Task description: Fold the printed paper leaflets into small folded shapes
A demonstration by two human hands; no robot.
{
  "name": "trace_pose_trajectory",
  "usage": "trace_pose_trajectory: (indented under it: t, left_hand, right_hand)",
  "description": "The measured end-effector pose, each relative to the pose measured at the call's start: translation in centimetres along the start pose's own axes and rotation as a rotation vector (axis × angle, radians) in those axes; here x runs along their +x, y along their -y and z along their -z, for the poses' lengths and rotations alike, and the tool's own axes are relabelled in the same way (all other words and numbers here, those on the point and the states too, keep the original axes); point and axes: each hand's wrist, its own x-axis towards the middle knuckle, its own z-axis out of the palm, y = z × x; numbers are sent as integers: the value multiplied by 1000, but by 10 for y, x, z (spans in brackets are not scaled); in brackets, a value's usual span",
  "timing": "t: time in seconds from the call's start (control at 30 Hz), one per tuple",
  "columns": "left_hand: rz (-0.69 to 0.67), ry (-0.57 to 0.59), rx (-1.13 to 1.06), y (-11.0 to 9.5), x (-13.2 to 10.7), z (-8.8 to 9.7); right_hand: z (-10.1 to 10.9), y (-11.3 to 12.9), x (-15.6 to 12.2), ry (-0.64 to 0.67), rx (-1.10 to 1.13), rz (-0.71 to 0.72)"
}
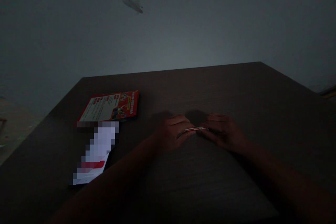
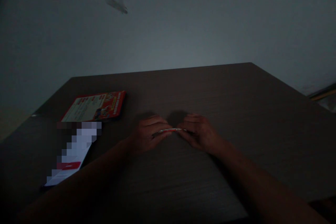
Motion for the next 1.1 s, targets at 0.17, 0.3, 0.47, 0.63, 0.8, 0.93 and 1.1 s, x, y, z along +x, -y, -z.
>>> trace_pose_trajectory:
  t: [0.17, 0.3, 0.47, 0.63, 0.8, 0.93, 1.1]
  left_hand:
    - [-16, -19, 32, -4, 2, 1]
    - [-43, -52, 37, -6, 2, 1]
    - [-8, -106, -13, -6, 2, 1]
    - [40, -128, -10, -6, 3, 3]
    - [14, -99, -2, -6, 3, 3]
    - [-21, -118, -20, -6, 4, 2]
    - [64, -102, -37, -4, 2, 1]
  right_hand:
    - [-3, -3, -2, -9, 23, 8]
    - [-4, -2, -2, -48, 17, 24]
    - [-2, 6, 1, -103, 60, 19]
    - [2, 9, 3, -85, 58, 0]
    - [2, 8, 3, -76, 82, -2]
    - [1, 12, 5, -127, 94, 13]
    - [-1, 9, 4, -140, 128, 17]
